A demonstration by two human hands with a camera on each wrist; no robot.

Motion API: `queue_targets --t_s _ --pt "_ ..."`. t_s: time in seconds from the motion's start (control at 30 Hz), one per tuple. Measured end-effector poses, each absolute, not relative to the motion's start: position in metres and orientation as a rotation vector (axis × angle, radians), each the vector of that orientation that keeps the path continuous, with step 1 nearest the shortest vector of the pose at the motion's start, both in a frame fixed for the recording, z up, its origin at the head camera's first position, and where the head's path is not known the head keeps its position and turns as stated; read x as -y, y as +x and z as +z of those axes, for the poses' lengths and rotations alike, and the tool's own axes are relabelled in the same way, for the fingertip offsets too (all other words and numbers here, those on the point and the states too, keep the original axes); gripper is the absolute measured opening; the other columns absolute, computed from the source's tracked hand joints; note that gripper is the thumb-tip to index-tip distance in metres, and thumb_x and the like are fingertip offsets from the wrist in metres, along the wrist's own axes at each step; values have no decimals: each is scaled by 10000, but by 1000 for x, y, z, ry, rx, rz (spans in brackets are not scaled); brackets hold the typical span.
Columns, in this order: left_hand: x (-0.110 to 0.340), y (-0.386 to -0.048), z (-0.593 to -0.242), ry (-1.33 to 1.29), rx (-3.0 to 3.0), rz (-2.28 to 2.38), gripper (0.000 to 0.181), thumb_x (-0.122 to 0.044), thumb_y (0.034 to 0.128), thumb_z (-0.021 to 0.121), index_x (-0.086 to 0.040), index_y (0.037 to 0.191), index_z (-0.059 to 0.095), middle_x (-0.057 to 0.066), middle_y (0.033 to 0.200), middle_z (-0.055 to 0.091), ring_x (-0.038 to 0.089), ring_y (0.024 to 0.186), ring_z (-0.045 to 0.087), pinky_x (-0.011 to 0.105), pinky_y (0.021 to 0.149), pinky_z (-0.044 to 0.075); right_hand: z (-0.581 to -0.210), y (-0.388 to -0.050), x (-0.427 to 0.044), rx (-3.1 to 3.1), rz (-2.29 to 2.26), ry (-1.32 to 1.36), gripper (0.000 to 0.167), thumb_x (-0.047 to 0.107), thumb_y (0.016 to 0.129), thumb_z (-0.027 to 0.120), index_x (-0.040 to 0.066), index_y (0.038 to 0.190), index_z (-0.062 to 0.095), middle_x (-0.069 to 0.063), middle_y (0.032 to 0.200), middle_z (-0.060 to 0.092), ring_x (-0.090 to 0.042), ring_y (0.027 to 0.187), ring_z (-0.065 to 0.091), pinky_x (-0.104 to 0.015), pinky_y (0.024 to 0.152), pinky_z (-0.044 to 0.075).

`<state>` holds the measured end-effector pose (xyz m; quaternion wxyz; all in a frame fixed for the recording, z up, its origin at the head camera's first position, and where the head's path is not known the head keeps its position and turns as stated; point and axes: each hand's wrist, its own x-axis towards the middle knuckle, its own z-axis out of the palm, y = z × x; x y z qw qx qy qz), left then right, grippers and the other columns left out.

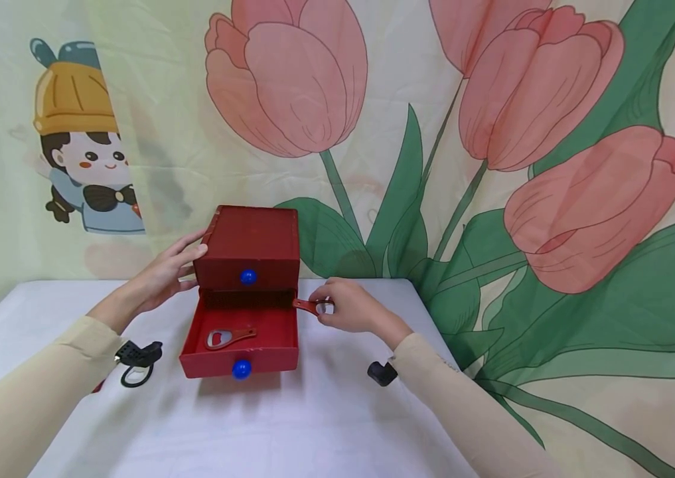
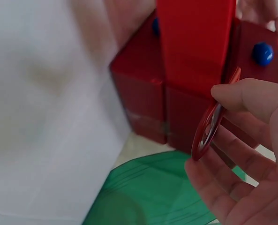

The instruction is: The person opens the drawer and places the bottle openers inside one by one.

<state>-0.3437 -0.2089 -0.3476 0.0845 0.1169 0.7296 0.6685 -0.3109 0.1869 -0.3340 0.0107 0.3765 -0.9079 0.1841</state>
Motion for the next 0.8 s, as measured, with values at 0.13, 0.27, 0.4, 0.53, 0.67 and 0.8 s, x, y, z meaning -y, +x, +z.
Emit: queue_targets --t_s 0.13,0.27,0.4,0.53,0.67,0.8 --pt "209 -343 -348 350 -2185 1984 834 -522 1077 548 -331 1725 59 145 1753 209 455 1571 262 644 1222 322 -325 -305 -175 2814 566 1236 298 92 913 814 109 1209 781 -42 1071 704 -141 902 608 -232 695 572" --pt "208 -343 -348 349 -2187 1985 840 -521 1074 553 -330 1725 58 144 1755 203 460 1568 261 640 1223 324 -320 -303 -162 2812 563 1281 325 95 922 807 103 1245 773 -60 1090 696 -179 902 633 -219 705 570" --pt "207 -344 -348 352 -2173 1994 830 -517 1077 550 -319 1726 73 160 1745 222 465 1564 266 653 1222 319 -317 -302 -150 2819 569 1316 345 92 936 786 91 1280 758 -78 1150 693 -224 950 644 -219 714 567" --pt "207 -345 -348 356 -2170 1994 829 -515 1079 545 -313 1727 69 163 1744 223 465 1563 267 658 1221 316 -314 -300 -136 2822 547 1354 347 95 949 763 92 1295 749 -80 1202 694 -236 1017 635 -232 740 563" --pt "207 -344 -348 359 -2170 1998 839 -518 1077 549 -314 1727 60 156 1749 212 463 1566 262 653 1223 316 -315 -300 -124 2830 504 1389 343 115 959 756 106 1302 746 -71 1201 696 -243 1044 627 -249 754 549" --pt "209 -343 -347 362 -2196 1979 854 -531 1070 554 -314 1727 54 152 1749 220 463 1562 277 638 1215 335 -320 -302 -114 2850 466 1418 341 137 972 753 117 1313 743 -66 1214 693 -233 1040 632 -230 757 537"
